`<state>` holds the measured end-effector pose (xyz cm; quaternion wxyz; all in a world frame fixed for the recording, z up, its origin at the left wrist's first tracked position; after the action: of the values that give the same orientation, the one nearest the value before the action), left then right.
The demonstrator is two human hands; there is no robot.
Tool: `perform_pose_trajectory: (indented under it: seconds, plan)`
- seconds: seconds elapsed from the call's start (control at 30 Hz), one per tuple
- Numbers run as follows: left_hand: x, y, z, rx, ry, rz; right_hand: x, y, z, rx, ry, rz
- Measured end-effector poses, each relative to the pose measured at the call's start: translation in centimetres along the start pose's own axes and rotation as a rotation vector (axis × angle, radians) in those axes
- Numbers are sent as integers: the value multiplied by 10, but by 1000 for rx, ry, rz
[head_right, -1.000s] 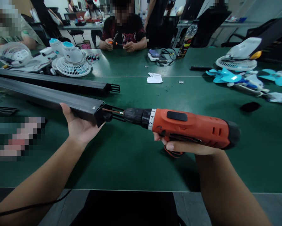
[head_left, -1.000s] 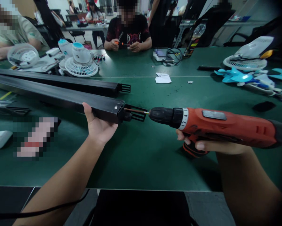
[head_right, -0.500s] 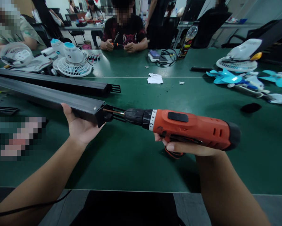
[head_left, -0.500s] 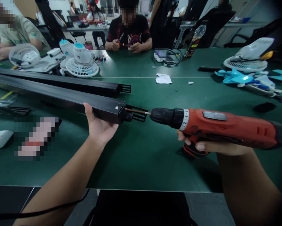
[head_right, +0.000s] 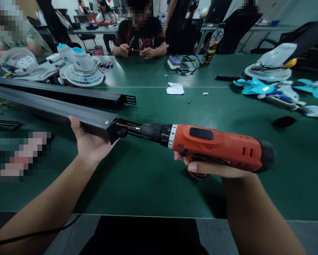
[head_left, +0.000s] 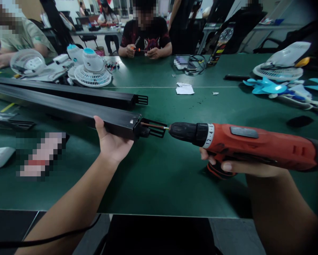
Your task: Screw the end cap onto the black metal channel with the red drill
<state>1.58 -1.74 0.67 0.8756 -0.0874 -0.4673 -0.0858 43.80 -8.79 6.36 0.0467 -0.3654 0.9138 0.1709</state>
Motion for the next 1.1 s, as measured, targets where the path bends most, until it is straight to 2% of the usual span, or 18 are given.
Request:
perform_pose_trajectory:
  seconds: [0.33, 0.73, 0.9, 1.1]
  plan:
    - [5, -2, -1, 25, 3, 54, 0, 3, -8, -25, -67, -14]
    - [7, -3, 1, -3, -61, 23, -6, -3, -5, -88, -198, -32]
    - [10, -3, -2, 32, 29, 50, -5, 0, -10, -106, -231, -20]
    - [8, -4, 1, 14, -12, 36, -5, -1, -12, -58, -249, -46]
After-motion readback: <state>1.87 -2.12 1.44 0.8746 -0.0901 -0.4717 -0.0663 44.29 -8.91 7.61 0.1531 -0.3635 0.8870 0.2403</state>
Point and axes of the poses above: each hand's wrist, its own y-axis towards the middle knuckle, its own x-axis out of the palm, z = x × y, the point moved 1 cm from there along y, towards the middle knuckle, and after that the axes turned 5 degrees about -x, right-handed, at the moved point
